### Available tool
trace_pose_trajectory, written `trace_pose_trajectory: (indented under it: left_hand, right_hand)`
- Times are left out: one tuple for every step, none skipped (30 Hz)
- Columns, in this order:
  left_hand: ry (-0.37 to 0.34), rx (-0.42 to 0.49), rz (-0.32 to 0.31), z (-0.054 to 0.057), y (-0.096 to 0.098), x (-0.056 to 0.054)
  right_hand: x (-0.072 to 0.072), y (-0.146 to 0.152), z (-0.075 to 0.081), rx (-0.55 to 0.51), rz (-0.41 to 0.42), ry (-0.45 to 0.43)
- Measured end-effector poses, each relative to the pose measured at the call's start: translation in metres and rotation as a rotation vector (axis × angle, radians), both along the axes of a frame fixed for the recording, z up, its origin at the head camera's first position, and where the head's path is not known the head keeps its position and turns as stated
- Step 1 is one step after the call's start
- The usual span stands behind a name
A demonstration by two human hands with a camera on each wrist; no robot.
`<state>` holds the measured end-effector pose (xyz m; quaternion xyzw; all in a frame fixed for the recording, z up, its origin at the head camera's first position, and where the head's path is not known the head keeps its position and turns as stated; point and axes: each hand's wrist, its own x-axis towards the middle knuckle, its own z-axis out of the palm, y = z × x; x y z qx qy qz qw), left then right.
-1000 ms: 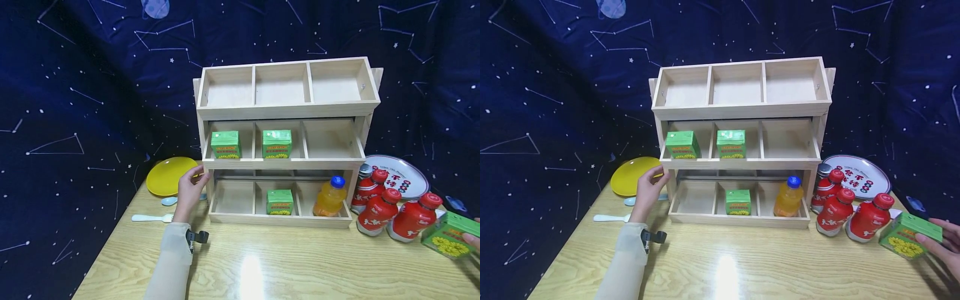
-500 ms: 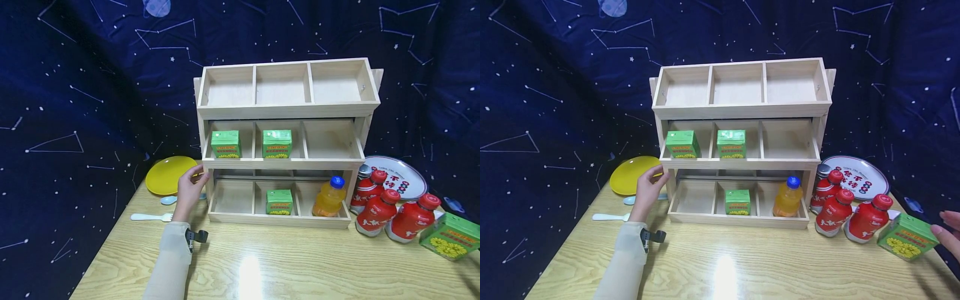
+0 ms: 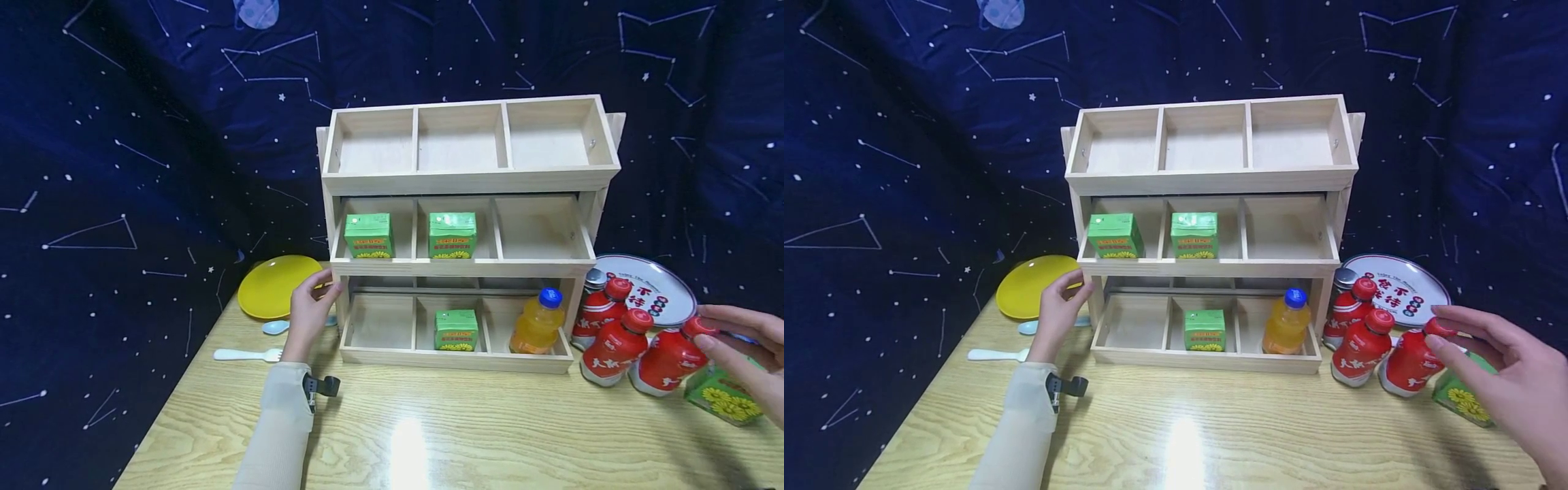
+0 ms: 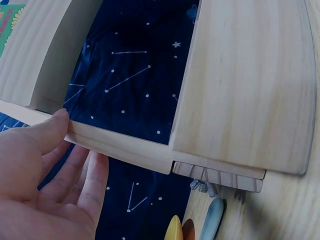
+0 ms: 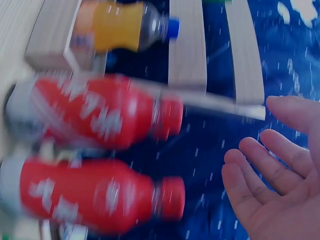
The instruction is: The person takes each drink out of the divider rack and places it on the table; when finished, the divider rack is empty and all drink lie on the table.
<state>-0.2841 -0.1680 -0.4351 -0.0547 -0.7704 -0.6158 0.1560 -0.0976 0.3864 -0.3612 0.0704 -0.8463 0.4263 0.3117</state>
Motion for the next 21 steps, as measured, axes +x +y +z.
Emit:
trace_pose_trajectory:
  left_hand:
    - [-0.003,-0.001,0.0,0.0,0.0,0.0]
    - [-0.007,0.0,0.001,0.001,0.0,0.0]
    - [-0.012,-0.003,0.003,0.001,0.001,0.0]
    - [-0.017,-0.004,0.005,0.001,0.001,0.0]
    - [-0.018,-0.002,0.006,0.001,0.001,0.0]
    - [-0.02,-0.002,0.005,0.001,0.001,-0.001]
    - [-0.02,-0.002,0.006,0.001,0.001,0.0]
    - [-0.018,0.001,0.004,0.001,0.001,0.0]
    - [-0.016,0.002,0.003,0.0,0.001,0.0]
    - [-0.013,0.006,0.001,0.0,0.0,0.0]
    - [-0.01,0.007,-0.001,0.0,0.0,0.0]
    - [-0.009,0.005,-0.003,0.0,0.0,0.0]
    - [-0.01,0.003,-0.004,0.0,0.0,0.0]
    - [-0.011,0.001,-0.005,0.001,0.0,0.0]
    - [-0.013,0.001,-0.004,0.001,0.0,0.0]
    - [-0.012,0.0,-0.003,0.001,0.0,0.0]
    - [-0.012,0.0,-0.002,0.001,0.0,0.0]
    - [-0.012,0.0,0.0,0.001,0.0,0.0]
    - [-0.012,-0.001,0.0,0.001,0.0,0.0]
    - [-0.01,-0.002,0.002,0.001,0.0,0.0]
    - [-0.009,-0.001,0.003,0.001,0.0,0.0]
  right_hand:
    - [0.001,-0.012,0.007,0.016,-0.004,-0.034]
    - [0.0,-0.022,0.011,0.032,-0.005,-0.072]
    - [-0.002,-0.03,0.015,0.05,-0.005,-0.103]
    - [-0.003,-0.038,0.018,0.074,-0.008,-0.142]
    - [-0.005,-0.045,0.021,0.093,-0.007,-0.177]
    - [-0.007,-0.052,0.023,0.109,-0.006,-0.199]
    - [-0.01,-0.06,0.025,0.12,-0.003,-0.218]
    - [-0.013,-0.066,0.028,0.116,0.018,-0.217]
    - [-0.017,-0.073,0.029,0.109,0.048,-0.211]
    - [-0.02,-0.079,0.031,0.097,0.079,-0.196]
    - [-0.024,-0.084,0.033,0.086,0.111,-0.182]
    - [-0.028,-0.089,0.035,0.079,0.139,-0.17]
    - [-0.031,-0.093,0.036,0.072,0.163,-0.161]
    - [-0.035,-0.096,0.038,0.063,0.185,-0.153]
    - [-0.038,-0.098,0.04,0.066,0.196,-0.151]
    - [-0.042,-0.1,0.041,0.069,0.2,-0.147]
    - [-0.047,-0.102,0.042,0.069,0.208,-0.145]
    - [-0.051,-0.104,0.044,0.07,0.212,-0.142]
    - [-0.055,-0.106,0.045,0.077,0.211,-0.141]
    - [-0.059,-0.109,0.046,0.076,0.218,-0.139]
    - [-0.064,-0.112,0.047,0.075,0.227,-0.138]
